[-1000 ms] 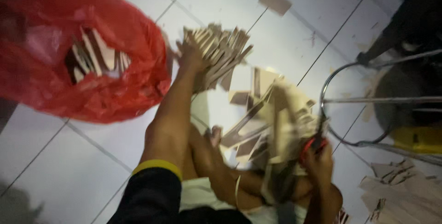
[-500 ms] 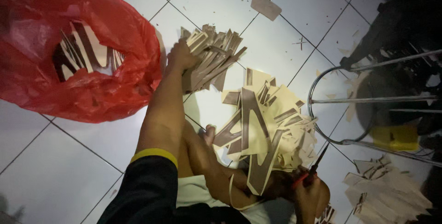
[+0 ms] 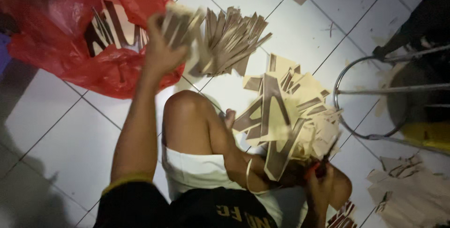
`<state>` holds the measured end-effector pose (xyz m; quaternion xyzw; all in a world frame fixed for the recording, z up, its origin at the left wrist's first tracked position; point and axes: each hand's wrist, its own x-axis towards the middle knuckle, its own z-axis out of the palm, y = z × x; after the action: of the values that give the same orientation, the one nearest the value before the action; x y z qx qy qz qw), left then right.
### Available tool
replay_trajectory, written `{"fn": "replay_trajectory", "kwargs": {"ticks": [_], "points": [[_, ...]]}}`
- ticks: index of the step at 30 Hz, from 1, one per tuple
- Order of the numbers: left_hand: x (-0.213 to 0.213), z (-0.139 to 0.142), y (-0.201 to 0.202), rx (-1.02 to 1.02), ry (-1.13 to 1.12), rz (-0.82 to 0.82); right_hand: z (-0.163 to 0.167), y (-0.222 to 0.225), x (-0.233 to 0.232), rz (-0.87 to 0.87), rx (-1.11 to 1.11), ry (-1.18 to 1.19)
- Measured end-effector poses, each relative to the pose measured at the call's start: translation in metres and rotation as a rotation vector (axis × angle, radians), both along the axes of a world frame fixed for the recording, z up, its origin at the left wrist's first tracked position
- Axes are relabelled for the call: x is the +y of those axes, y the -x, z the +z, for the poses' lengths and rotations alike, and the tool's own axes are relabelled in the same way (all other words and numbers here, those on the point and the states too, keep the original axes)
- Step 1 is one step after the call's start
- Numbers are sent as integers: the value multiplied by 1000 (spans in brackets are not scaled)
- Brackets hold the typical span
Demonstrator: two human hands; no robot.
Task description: The person sits on the floor and uses scissors to cut rectangular pieces of cardboard into specific shapes. They repeatedly pick up a piece, cut along the edges to create a central cutout, and place the finished piece on a pile.
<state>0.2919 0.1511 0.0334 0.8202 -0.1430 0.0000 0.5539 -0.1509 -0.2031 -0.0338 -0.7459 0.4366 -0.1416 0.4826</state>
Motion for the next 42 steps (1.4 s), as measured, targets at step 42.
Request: {"fn": "replay_trajectory", "kwargs": {"ticks": [42], "points": [[-124,-66,231,472,-279,-897,60,40,-14,-176,-73,-27]]}}
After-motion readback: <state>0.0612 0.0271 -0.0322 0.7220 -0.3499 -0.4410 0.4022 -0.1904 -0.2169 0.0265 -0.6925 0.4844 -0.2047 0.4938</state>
